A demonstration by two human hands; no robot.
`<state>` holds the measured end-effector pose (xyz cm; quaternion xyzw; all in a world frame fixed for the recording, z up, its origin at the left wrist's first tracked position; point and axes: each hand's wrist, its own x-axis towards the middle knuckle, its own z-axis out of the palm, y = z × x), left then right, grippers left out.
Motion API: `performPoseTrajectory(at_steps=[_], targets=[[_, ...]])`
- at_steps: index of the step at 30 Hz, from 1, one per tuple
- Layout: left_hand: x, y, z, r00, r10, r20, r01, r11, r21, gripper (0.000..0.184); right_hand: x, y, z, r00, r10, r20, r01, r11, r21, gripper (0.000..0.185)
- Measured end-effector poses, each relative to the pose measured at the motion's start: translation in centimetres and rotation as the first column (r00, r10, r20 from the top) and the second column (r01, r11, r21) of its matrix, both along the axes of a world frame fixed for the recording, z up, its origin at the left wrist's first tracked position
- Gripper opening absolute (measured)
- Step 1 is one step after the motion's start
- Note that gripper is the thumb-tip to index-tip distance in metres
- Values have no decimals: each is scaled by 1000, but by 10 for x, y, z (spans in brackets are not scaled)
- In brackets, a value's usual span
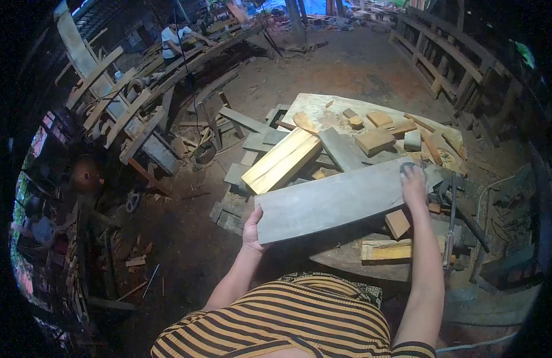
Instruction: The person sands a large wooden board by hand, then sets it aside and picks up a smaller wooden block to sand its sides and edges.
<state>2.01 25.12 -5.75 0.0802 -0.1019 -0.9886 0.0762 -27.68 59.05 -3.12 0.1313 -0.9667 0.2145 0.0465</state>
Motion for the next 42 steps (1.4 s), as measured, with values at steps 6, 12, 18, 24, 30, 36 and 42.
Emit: performPoseTrajectory(at_steps=[6,12,18,24,30,36,42], targets=[[-2,-3,-1,999,-1,33,2,1000,-19,45,-8,-2,-5,996,-84,8,82,992,92,43],[-2,0,4,995,26,94,-17,995,-98,46,-4,-3,-1,996,-86,8,85,992,97,44],[-1,-3,2,991,33,131,-21,996,-89,44,-10,-23,-19,998,1,-65,1,999,38,38],[-2,-2,1,989,29,143,-10,991,-134,47,113,-160,9,817,573,-71,-575,797,-185,30],[-2,-1,6,995,7,99,4,994,-113,46,139,-188,11,601,777,-190,-799,590,-112,36],[-2,-3,2,991,31,129,-19,996,-92,44,2,-79,-2,962,274,-10,-274,959,-75,37],[-4,-9,-2,989,34,144,-20,995,-95,43,-53,-14,-19,995,-74,-71,77,996,52,39]])
